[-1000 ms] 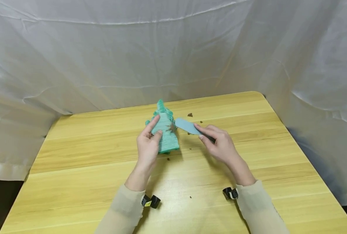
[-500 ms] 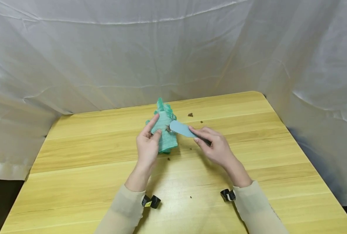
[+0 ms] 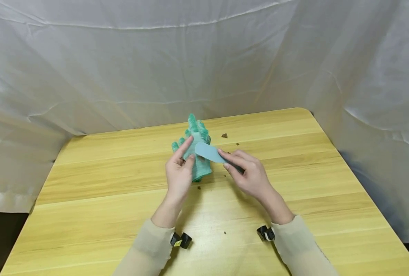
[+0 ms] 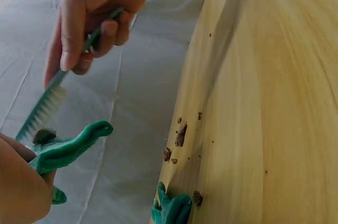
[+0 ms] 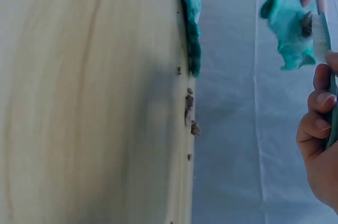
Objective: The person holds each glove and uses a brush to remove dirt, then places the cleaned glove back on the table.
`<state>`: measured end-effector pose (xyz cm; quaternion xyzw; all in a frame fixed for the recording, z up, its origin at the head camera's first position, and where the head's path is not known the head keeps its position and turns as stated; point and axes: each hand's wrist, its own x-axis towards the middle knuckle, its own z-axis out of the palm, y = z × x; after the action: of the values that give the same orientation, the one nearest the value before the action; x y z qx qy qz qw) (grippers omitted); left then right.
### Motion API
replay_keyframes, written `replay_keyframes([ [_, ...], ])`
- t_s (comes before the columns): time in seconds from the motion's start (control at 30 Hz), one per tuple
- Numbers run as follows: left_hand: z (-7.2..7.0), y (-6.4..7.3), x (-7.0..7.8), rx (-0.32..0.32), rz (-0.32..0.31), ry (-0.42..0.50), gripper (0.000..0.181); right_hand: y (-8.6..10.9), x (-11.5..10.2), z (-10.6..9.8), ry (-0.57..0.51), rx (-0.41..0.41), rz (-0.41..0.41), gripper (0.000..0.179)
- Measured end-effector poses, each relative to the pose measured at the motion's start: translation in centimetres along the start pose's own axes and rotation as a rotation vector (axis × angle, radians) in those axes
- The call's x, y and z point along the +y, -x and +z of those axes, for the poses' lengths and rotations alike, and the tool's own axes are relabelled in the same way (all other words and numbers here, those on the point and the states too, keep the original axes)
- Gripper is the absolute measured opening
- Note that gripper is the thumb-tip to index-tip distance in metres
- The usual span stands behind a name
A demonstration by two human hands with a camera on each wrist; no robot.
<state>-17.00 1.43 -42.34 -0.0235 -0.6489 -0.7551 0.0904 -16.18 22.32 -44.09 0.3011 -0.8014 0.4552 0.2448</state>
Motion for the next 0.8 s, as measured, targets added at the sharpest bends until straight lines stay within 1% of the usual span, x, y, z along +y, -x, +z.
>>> replay_keyframes([
  [0.07,0.01,0.04,0.02,0.008,-0.008,0.04,0.054,0.15,0.02,0.05,0.0,0.002,0.019,0.044],
  [0.17,-0.06,0.09,0.06,0.026,-0.04,0.121,0.054,0.35,0.17,0.05,-0.001,0.004,0.041,0.043],
  [0.27,-0.11,0.09,0.14,0.029,-0.074,0.228,0.055,0.4,0.3,0.05,-0.018,-0.002,0.051,0.043],
  [0.4,-0.15,0.0,0.16,0.019,-0.121,0.403,0.057,0.38,0.25,0.06,-0.053,-0.014,0.069,0.043],
  [0.5,-0.25,-0.07,0.15,0.017,-0.157,0.5,0.06,0.4,0.15,0.03,-0.073,-0.027,0.086,0.043],
  [0.6,-0.41,-0.14,0.16,0.019,-0.179,0.547,0.061,0.47,0.1,-0.09,-0.093,-0.044,0.11,0.044],
  [0.8,-0.7,-0.33,0.1,0.037,-0.191,0.586,0.063,0.57,0.31,-0.27,-0.111,-0.085,0.142,0.043],
])
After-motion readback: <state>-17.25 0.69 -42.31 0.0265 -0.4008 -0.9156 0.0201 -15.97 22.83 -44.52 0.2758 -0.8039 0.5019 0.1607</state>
